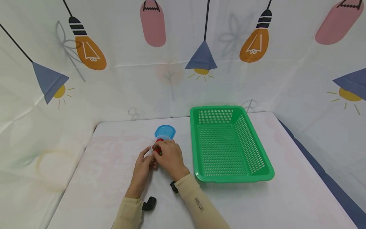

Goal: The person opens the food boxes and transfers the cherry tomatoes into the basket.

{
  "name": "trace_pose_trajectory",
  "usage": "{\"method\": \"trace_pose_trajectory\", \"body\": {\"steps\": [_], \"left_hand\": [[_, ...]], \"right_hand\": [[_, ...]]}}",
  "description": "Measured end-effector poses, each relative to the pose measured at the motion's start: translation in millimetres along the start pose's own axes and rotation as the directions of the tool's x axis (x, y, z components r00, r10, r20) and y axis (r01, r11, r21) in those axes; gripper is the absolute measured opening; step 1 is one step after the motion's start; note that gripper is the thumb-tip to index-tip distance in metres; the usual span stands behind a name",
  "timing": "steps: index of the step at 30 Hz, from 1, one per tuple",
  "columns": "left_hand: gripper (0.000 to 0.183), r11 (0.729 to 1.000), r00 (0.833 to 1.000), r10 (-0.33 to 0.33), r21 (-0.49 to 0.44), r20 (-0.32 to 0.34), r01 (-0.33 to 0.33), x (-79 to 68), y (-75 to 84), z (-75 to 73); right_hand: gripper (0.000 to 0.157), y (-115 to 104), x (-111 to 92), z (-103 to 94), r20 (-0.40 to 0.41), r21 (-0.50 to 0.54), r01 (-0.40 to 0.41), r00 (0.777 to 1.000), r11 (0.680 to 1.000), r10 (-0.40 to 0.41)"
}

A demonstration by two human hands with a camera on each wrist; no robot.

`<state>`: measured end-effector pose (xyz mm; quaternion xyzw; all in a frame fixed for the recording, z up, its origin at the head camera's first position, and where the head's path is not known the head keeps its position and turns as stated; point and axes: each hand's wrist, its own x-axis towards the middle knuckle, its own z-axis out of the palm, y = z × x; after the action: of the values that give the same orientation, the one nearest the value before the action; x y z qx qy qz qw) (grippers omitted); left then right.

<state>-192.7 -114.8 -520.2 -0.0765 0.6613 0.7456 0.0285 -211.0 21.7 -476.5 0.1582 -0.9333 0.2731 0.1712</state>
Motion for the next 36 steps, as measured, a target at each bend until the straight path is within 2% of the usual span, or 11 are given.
{"method": "trace_pose_trajectory", "body": {"steps": [10,15,26,31,36], "left_hand": [[0.052,1.0,1.0,-0.004,-0.005,-0.008,0.004,1.7,-0.4,0.0],[0.052,1.0,1.0,-0.004,0.007,0.003,0.004,2.5,-1.5,-1.0],[0.053,0.999,1.0,0.024,-0.021,0.006,-0.024,2.5,-1.3,-0.9],[0.054,1.0,1.0,0.021,-0.018,-0.002,-0.021,0.2,-0.9,-0.7],[0.054,1.0,1.0,0.02,-0.021,-0.007,-0.02,-1.6,0.6,0.6]], "right_hand": [[0.021,-3.1,0.6,-3.2,0.058,-0.049,0.018,0.998,0.999,-0.015],[0.021,-2.7,1.9,-4.5,0.095,-0.078,0.064,0.994,0.995,-0.057],[0.022,-1.9,4.9,-7.1,0.196,-0.107,0.188,0.967,0.976,-0.165],[0.024,-2.2,5.6,-9.2,0.256,-0.126,0.217,0.95,0.968,-0.18],[0.022,-2.5,6.1,-10.2,0.268,-0.139,0.233,0.944,0.963,-0.19]]}}
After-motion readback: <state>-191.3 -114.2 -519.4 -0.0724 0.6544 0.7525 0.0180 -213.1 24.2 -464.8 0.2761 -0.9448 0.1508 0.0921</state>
